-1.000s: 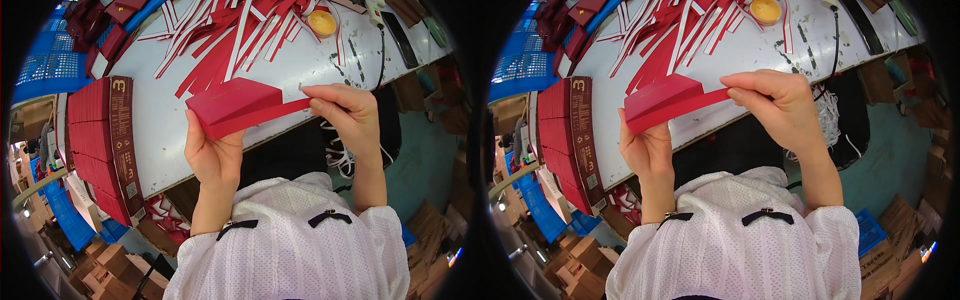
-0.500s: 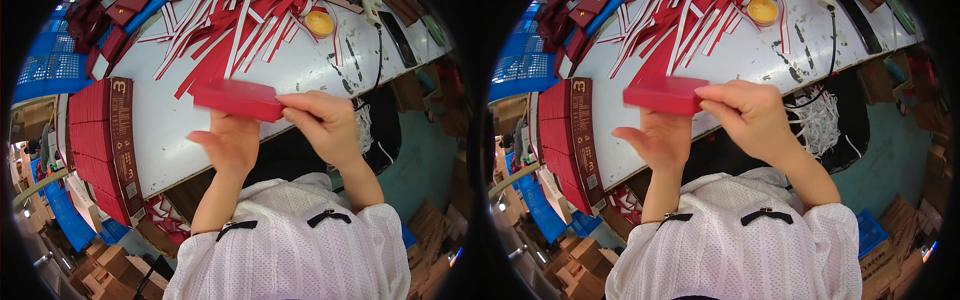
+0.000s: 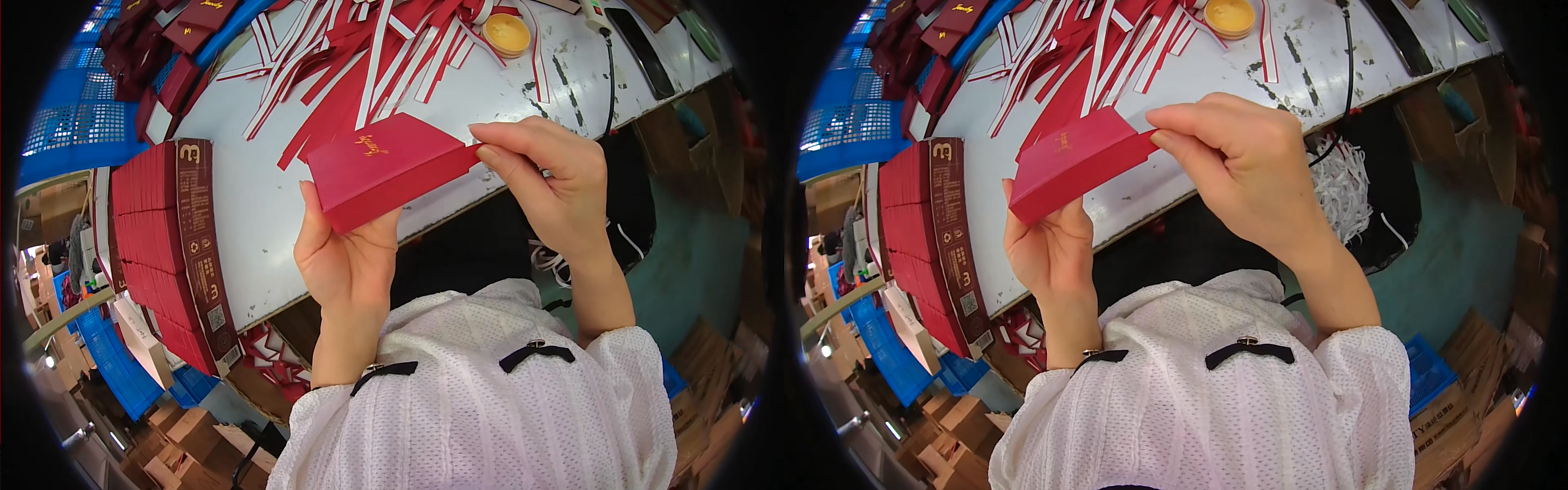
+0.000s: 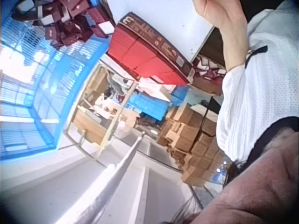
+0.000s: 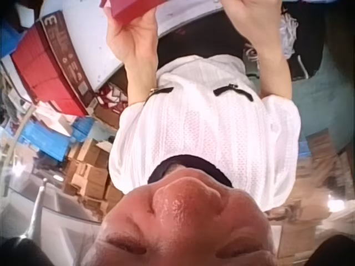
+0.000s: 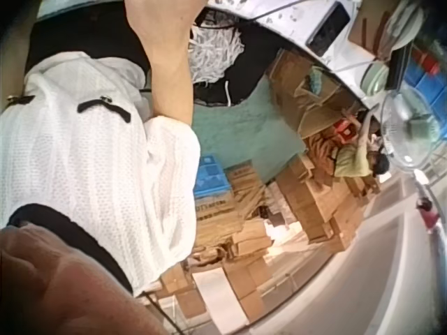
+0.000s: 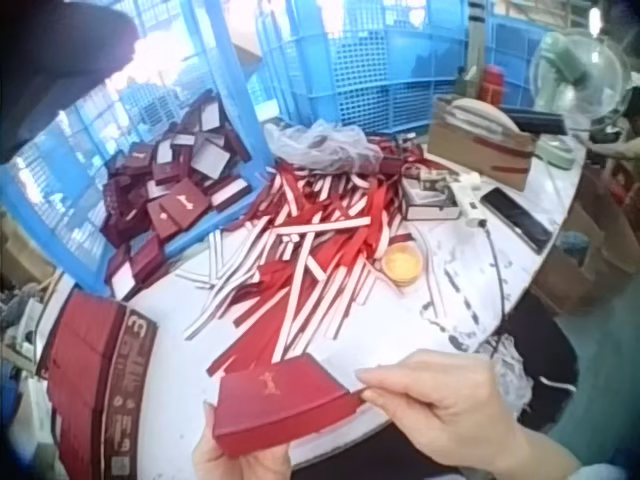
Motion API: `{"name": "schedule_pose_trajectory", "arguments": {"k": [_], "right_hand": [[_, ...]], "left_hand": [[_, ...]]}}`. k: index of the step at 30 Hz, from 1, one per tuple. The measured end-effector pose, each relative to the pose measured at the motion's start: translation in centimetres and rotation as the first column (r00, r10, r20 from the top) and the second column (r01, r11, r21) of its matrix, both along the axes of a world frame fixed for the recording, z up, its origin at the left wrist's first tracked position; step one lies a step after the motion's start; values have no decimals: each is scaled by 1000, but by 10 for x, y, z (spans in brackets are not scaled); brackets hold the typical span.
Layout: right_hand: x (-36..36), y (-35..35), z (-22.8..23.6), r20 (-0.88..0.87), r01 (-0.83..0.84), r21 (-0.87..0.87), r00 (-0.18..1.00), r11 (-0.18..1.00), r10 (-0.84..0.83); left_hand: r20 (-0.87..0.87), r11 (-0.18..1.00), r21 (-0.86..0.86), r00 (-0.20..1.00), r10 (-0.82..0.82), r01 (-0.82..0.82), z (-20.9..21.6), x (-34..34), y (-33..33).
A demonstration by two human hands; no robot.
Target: The person assembles small red jewelry boxes by hand at a cluttered workbench. They repeatedly pick up a box, thread a red ribbon through a slot, and place the finished unit into a large cardboard bin.
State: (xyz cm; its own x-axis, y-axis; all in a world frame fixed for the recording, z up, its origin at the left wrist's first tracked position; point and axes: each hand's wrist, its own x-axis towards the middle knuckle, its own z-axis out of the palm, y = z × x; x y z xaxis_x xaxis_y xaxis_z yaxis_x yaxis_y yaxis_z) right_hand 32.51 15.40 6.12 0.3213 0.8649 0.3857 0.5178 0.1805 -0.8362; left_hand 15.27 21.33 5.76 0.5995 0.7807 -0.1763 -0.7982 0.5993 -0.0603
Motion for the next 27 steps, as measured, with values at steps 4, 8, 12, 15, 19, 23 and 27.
{"name": "schedule_pose_trajectory", "arguments": {"k": [4,8,12,15,19,23,27], "right_hand": [[1,0,-2,-104,-41,-55,994,998,35],[7,-5,7,-433,-53,-194,901,980,-37],[6,-15,4,-615,-121,-18,784,992,85],[-4,-15,6,-391,-137,99,906,986,165],[-13,-12,10,-34,-220,85,974,972,224],[-19,-14,14,51,-219,83,975,972,215],[-20,-11,13,-84,-79,40,993,996,82]], "left_hand": [[64,999,-27,998,-24,26,-6,-2,-2],[198,993,-94,979,-55,75,-23,-8,1],[297,982,-98,947,-125,161,-35,-7,0],[48,958,-46,958,-281,283,-41,0,-2],[-109,942,39,939,-326,332,-48,8,-5],[-178,941,82,934,-310,328,-48,8,-7],[-208,948,84,936,-285,308,-51,5,-11]]}}
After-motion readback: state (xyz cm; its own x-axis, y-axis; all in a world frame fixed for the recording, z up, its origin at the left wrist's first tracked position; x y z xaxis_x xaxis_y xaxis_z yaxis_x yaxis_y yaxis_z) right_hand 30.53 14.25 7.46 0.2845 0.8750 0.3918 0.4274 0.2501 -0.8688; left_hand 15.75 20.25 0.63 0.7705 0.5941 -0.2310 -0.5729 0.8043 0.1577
